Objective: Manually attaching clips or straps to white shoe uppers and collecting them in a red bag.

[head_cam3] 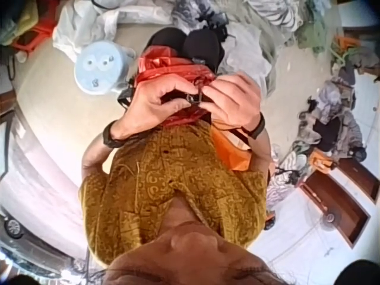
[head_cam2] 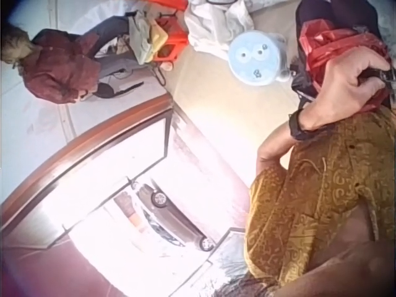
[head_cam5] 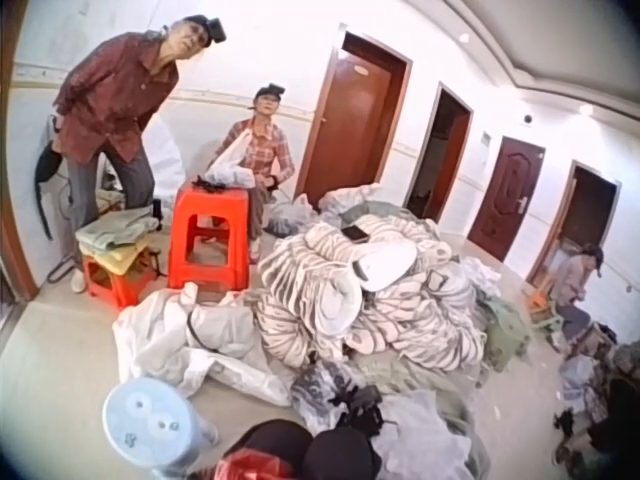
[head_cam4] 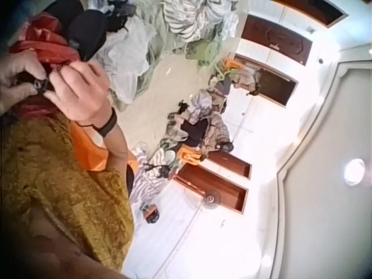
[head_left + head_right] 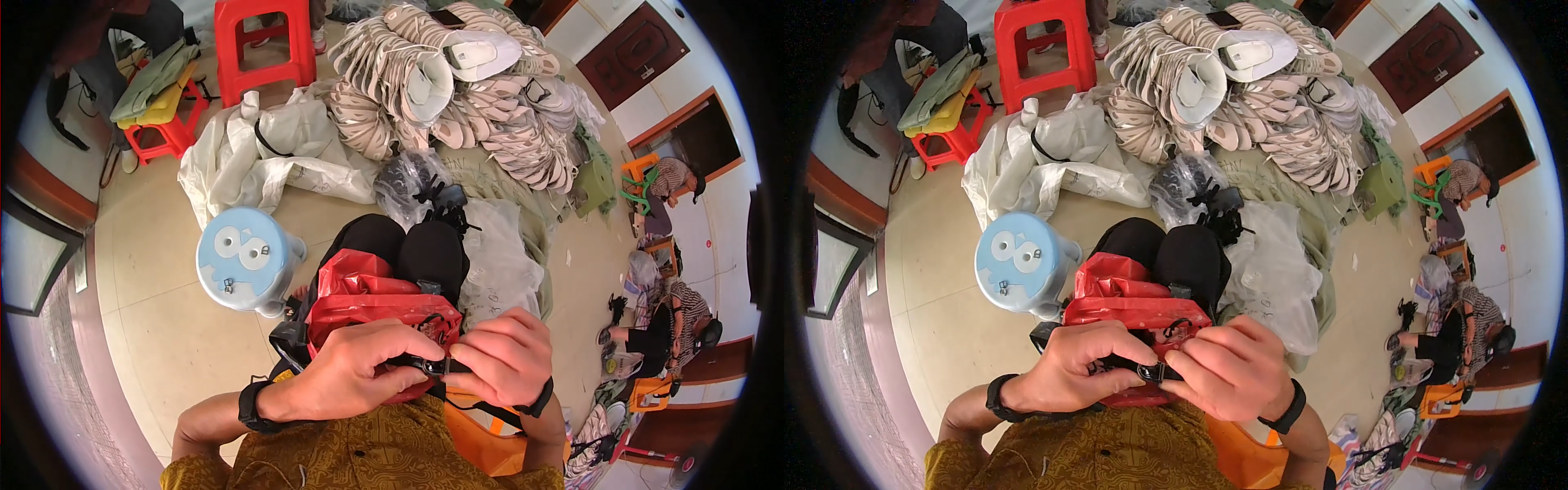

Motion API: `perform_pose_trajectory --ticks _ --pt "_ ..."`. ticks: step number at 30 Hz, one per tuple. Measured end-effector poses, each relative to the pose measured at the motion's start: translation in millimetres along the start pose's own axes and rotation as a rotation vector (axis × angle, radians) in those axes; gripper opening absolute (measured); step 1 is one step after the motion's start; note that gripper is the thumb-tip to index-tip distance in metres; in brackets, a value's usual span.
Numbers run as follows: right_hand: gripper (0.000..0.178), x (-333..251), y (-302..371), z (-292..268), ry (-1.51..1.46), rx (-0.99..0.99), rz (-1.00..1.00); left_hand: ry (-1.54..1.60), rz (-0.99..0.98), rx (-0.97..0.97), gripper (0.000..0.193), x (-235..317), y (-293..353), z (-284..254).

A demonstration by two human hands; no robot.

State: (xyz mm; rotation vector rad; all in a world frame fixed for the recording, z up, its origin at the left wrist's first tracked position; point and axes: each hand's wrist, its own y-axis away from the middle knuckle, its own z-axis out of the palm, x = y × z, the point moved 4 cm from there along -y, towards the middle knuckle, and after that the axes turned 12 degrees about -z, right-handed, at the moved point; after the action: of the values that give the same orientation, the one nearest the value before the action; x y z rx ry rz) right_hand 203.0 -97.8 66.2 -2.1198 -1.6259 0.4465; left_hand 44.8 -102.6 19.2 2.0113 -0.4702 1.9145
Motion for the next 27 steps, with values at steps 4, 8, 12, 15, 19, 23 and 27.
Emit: perform_pose_trajectory --ticks 4,8,12,15,19,23,27 --pt "0.031 13 3 10 -0.388 0.047 0.170 -0.059 0.086 0.045 0.029 3 1 1" --pt "0.023 15 10 22 -0.636 0.088 0.276 -0.119 0.107 0.056 0.035 1 0 2" --pt "0.020 14 7 26 -0.668 0.046 0.329 -0.375 0.315 0.098 0.035 5 -1 11" --pt "0.020 12 9 28 -0.698 0.028 0.359 -0.525 0.448 0.128 0.032 5 0 18" --pt "0.023 10 12 30 -0.658 0.024 0.404 -0.869 0.517 0.162 0.027 2 7 31" --pt "0.027 9 14 32 -0.649 -0.016 0.450 -0.753 0.421 0.151 0.022 -2 0 32" --pt "0.028 6 24 38 -0.749 -0.013 0.421 -0.552 0.336 0.043 0.020 -14 -2 33"
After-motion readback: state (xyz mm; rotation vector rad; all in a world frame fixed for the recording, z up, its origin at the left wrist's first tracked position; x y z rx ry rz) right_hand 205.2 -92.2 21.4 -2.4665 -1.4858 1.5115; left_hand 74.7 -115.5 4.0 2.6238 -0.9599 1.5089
